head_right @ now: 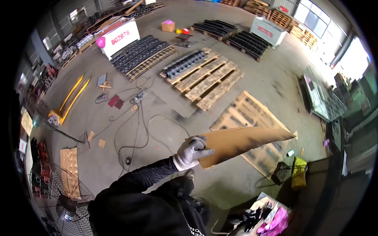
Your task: The person assembles a stack of metal engine blocks on a wooden pallet. They then use a spray gun to apply a dark coating to the blocks, using a piece of cardboard as a shield to protect adjacent parts from overspray. The person moves between stacks of parts to repeat the painting process.
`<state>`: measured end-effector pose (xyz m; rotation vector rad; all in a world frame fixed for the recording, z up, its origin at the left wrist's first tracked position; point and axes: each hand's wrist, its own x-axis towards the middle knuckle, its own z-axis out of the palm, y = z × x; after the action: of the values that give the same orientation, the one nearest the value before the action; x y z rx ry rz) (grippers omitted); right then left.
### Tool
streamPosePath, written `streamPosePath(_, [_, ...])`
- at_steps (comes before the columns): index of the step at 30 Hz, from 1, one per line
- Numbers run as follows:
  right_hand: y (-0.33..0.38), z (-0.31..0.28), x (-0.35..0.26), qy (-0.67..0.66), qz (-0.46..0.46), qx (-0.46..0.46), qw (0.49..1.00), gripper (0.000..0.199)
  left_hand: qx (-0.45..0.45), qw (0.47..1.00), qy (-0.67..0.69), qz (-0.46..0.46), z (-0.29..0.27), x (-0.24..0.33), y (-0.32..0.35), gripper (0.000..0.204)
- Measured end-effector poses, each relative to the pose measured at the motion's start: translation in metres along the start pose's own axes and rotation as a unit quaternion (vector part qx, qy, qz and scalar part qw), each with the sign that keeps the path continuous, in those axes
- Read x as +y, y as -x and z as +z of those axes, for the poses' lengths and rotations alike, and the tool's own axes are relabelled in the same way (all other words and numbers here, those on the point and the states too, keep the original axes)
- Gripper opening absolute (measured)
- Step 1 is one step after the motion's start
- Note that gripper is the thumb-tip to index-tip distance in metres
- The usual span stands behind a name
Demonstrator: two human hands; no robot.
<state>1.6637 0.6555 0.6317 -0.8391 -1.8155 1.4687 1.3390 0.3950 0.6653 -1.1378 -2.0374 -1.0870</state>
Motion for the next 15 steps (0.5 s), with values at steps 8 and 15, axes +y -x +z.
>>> streamPosePath(8, [-0.096,0.184,-0.092,0.096,-0.094,-0.140,0.981,0.047,0.015,0.984,-0.089,-0.153,-0.085,-0.094,0.008,0.047])
streamPosePath(15, [-0.165,0.332,-0.073,0.178,-0.210,-0.278,0.920,0.046,0.193,0.882,0.092,-0.419,-0.139,-0.157,0.074,0.041])
